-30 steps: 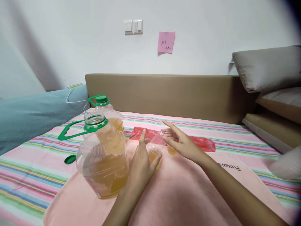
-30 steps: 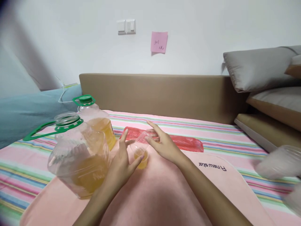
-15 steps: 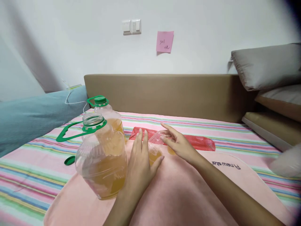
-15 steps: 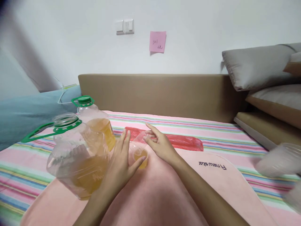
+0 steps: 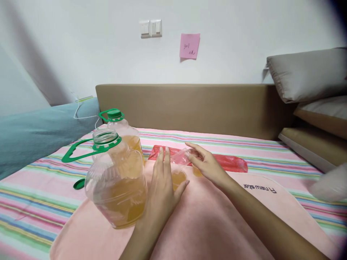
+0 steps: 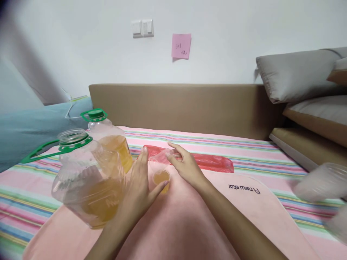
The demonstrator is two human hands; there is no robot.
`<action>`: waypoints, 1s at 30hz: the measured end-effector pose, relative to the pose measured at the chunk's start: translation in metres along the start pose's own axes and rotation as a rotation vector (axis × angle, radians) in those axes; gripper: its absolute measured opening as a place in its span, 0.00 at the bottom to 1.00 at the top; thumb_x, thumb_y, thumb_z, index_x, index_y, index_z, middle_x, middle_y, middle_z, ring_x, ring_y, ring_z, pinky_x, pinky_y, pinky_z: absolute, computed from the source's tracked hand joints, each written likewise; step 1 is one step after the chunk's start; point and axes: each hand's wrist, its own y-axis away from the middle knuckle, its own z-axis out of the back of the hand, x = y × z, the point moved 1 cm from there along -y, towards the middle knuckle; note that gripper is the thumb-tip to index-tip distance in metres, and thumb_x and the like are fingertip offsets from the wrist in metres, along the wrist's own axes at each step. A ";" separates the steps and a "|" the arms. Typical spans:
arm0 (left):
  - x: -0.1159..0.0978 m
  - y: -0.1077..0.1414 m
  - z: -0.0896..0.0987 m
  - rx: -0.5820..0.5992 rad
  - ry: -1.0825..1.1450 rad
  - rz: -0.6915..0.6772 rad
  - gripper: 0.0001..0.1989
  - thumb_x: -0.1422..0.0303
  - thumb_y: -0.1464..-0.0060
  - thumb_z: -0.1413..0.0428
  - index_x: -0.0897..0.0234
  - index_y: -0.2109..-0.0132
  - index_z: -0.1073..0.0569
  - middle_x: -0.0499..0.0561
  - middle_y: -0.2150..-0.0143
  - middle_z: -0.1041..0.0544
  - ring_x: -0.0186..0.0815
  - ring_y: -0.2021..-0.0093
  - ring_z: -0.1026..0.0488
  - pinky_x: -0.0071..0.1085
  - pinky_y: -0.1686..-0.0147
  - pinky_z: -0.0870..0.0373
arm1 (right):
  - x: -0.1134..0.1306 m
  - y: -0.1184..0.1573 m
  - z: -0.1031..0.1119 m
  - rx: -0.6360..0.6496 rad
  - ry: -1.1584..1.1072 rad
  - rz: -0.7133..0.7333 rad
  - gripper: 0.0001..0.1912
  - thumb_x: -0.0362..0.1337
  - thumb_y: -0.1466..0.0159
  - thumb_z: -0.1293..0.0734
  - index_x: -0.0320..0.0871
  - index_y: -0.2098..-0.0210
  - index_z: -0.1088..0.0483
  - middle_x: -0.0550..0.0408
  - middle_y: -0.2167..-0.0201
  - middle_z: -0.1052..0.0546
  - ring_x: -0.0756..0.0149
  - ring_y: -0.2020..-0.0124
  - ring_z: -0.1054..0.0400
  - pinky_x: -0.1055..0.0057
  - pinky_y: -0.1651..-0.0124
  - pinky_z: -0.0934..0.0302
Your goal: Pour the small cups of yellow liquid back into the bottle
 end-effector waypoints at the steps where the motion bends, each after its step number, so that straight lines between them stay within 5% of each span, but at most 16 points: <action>1: -0.001 0.000 0.000 -0.008 0.013 -0.004 0.57 0.64 0.38 0.36 0.53 0.22 0.71 0.67 0.19 0.56 0.56 0.20 0.56 0.60 0.27 0.44 | 0.001 0.000 0.000 -0.008 0.008 0.005 0.28 0.49 0.30 0.31 0.48 0.34 0.29 0.47 0.45 0.22 0.57 0.46 0.27 0.53 0.41 0.29; 14: 0.000 0.004 -0.008 -0.078 -0.023 0.002 0.60 0.61 0.38 0.35 0.61 0.22 0.75 0.72 0.19 0.58 0.62 0.20 0.59 0.65 0.29 0.43 | 0.025 0.012 -0.012 0.009 0.122 0.177 0.21 0.45 0.32 0.28 0.53 0.40 0.23 0.51 0.49 0.25 0.62 0.53 0.28 0.59 0.47 0.28; 20: -0.002 0.004 -0.006 -0.096 -0.093 0.020 0.44 0.58 0.37 0.36 0.64 0.24 0.50 0.73 0.20 0.56 0.64 0.22 0.50 0.64 0.32 0.36 | 0.025 0.011 -0.012 -0.028 0.093 0.119 0.22 0.46 0.32 0.28 0.51 0.40 0.22 0.51 0.51 0.26 0.63 0.53 0.29 0.61 0.48 0.29; 30: 0.001 0.004 -0.005 -0.086 -0.121 -0.017 0.47 0.53 0.38 0.36 0.66 0.24 0.51 0.76 0.22 0.49 0.66 0.24 0.46 0.64 0.34 0.33 | 0.017 0.009 -0.016 -0.055 0.089 0.072 0.21 0.49 0.33 0.27 0.50 0.43 0.21 0.49 0.50 0.25 0.60 0.53 0.27 0.59 0.49 0.29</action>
